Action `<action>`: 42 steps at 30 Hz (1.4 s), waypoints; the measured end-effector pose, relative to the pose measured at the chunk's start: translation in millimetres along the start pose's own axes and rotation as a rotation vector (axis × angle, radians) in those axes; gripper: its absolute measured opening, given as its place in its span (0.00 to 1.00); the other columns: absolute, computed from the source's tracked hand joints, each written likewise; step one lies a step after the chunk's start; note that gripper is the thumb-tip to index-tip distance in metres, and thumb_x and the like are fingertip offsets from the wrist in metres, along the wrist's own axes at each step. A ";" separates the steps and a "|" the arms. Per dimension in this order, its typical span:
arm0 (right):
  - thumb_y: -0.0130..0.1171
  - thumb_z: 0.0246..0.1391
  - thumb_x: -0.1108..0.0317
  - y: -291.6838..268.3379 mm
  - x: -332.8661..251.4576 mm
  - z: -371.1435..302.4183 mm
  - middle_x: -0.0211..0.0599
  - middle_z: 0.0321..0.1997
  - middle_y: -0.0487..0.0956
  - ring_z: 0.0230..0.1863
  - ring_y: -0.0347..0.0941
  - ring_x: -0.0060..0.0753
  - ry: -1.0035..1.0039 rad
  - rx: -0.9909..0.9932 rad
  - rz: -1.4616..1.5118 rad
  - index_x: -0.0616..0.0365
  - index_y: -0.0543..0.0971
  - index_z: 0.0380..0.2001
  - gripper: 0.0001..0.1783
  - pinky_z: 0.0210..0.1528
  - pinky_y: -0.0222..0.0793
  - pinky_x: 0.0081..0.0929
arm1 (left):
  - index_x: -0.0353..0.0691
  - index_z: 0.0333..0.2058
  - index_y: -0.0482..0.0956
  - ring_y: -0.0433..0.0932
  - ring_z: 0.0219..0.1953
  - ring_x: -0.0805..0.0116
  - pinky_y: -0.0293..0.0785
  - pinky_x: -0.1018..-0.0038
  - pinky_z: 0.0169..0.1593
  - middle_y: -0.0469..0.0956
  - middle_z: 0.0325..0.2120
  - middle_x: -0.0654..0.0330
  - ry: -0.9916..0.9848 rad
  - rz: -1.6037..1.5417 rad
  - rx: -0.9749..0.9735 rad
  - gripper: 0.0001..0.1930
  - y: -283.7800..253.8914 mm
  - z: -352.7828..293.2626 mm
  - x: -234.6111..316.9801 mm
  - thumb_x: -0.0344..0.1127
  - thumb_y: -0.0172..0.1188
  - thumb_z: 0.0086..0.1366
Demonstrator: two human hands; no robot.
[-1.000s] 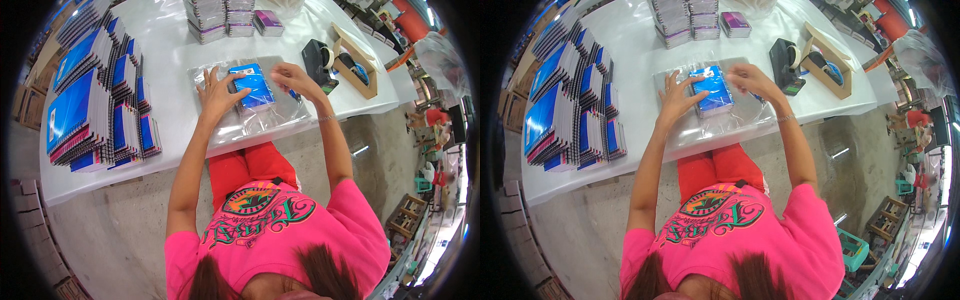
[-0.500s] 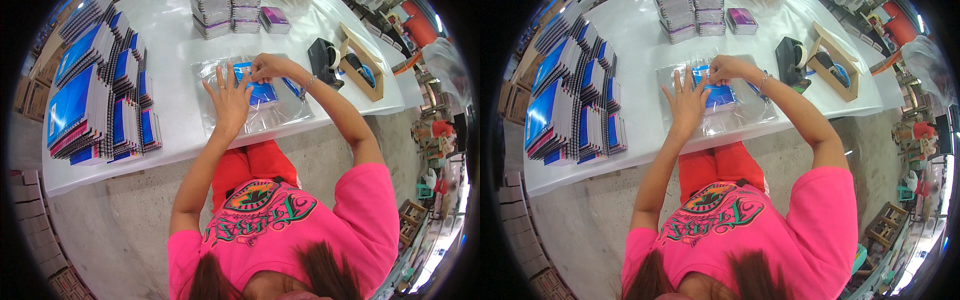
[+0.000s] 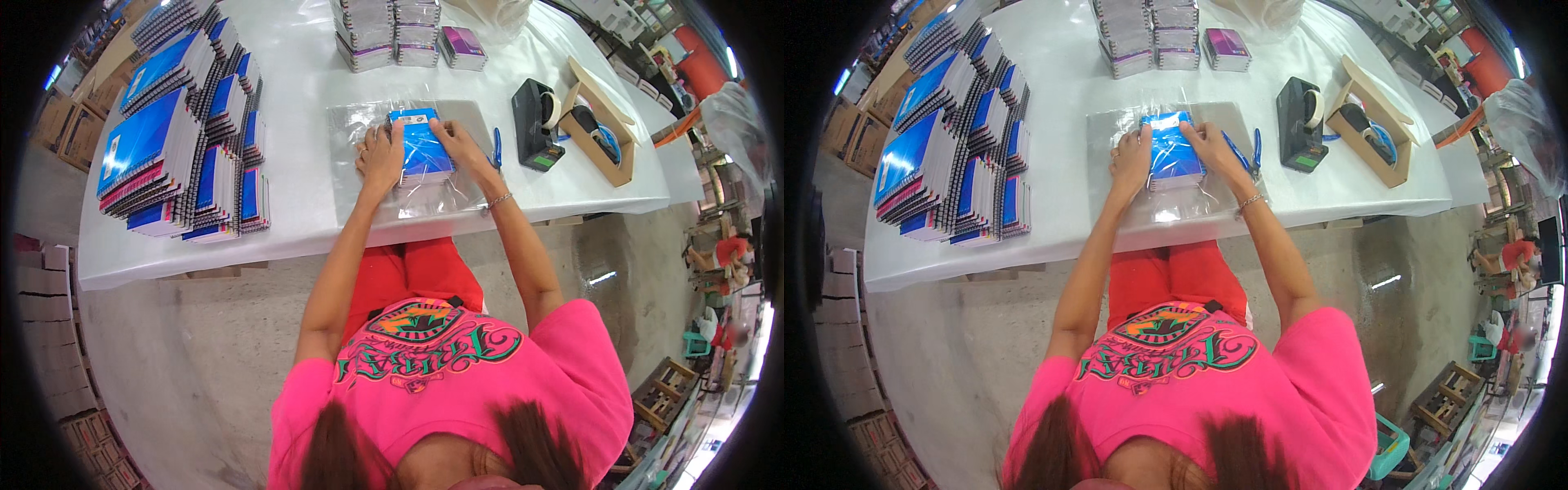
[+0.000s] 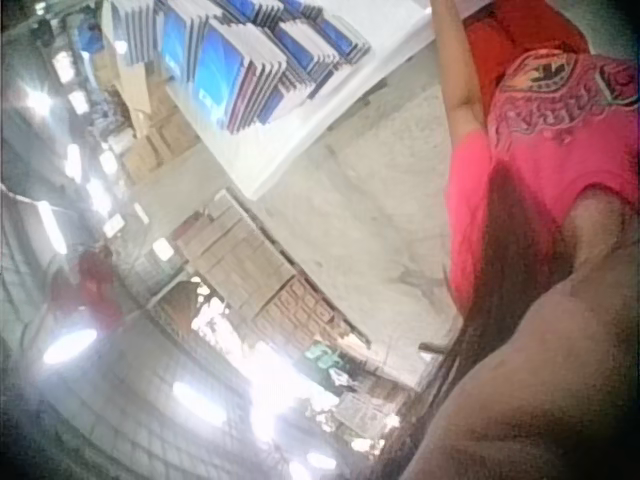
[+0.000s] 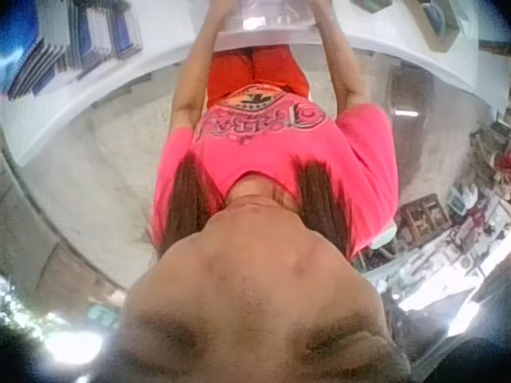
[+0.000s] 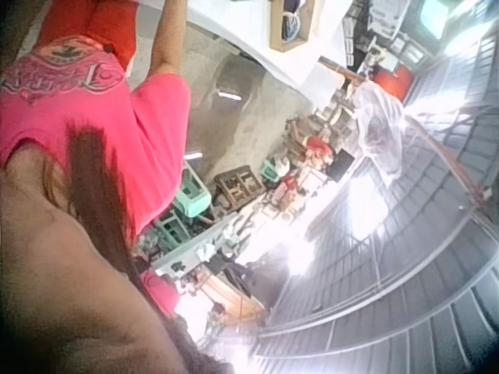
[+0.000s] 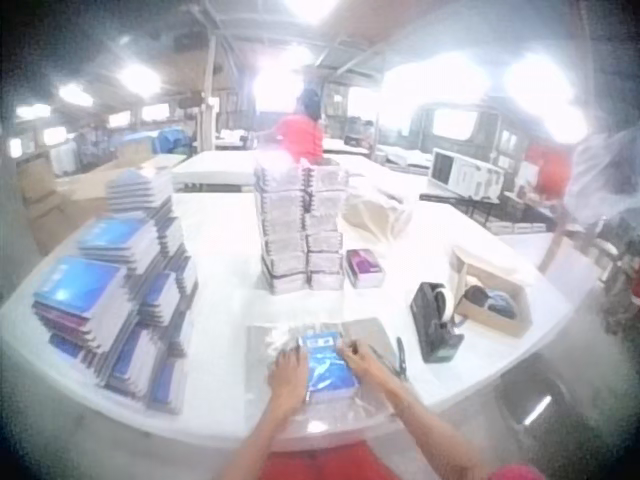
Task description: The person repeatedly places stacks of spiral-bound notebooks into clear plastic bags, seals the bags, and sets them aside. The person uses a blue pen-like tool to assist with sealing the bags. The process is repeated multiple times with different stacks of notebooks.
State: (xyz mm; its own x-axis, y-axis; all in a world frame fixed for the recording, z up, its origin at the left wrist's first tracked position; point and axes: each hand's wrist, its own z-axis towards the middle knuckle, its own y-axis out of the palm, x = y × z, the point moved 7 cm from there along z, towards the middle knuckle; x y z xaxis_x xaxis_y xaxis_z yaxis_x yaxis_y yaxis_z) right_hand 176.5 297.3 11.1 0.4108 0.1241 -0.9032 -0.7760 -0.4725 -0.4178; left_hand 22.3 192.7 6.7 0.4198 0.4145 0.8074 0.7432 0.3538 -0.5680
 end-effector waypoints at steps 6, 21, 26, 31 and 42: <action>0.60 0.59 0.53 11.4 -43.2 -53.3 0.47 0.57 0.68 0.57 0.65 0.32 -0.143 -0.092 0.434 0.61 0.58 0.62 0.36 0.60 0.61 0.29 | 0.41 0.66 0.46 0.59 0.63 0.54 0.55 0.59 0.65 0.59 0.60 0.44 0.161 -0.824 -0.103 0.39 -2.0 -26.8 17.9 0.51 0.55 0.67; 0.68 0.50 0.52 21.1 -33.9 -60.7 0.49 0.73 0.45 0.75 0.38 0.41 -0.537 -0.157 0.454 0.61 0.40 0.70 0.59 0.73 0.37 0.35 | 0.38 0.69 0.38 0.49 0.69 0.56 0.45 0.62 0.69 0.47 0.67 0.47 0.645 -0.793 -0.008 0.45 -18.9 -66.6 30.2 0.39 0.58 0.63; 0.69 0.50 0.54 6.5 -40.3 -64.6 0.43 0.69 0.55 0.71 0.51 0.44 -0.590 -0.030 0.436 0.51 0.47 0.69 0.53 0.72 0.46 0.45 | 0.40 0.67 0.49 0.59 0.63 0.58 0.57 0.62 0.64 0.58 0.60 0.52 0.704 -0.437 0.347 0.47 -45.1 -73.3 30.5 0.38 0.69 0.55; 0.68 0.50 0.54 1.8 -47.6 -70.2 0.40 0.67 0.58 0.69 0.54 0.44 -0.686 0.013 0.326 0.48 0.60 0.65 0.42 0.69 0.52 0.45 | 0.39 0.58 0.66 0.67 0.55 0.60 0.66 0.64 0.58 0.66 0.52 0.55 0.767 -0.304 0.513 0.39 -57.6 -83.4 50.2 0.34 0.74 0.48; 0.65 0.52 0.58 1.4 -68.2 -62.3 0.49 0.63 0.63 0.64 0.59 0.49 -0.868 0.097 0.127 0.50 0.81 0.47 0.20 0.65 0.57 0.41 | 0.35 0.34 0.81 0.73 0.46 0.56 0.70 0.66 0.50 0.76 0.39 0.55 0.946 0.107 0.366 0.14 -82.7 -70.6 71.1 0.26 0.72 0.47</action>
State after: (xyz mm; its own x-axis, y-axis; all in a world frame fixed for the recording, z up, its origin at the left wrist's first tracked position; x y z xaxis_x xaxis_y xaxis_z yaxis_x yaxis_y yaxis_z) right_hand 177.2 233.8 78.3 -0.1594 0.7129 -0.6829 -0.8443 -0.4569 -0.2799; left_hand 27.4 133.7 122.3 0.8321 -0.3178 0.4546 0.5395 0.6539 -0.5304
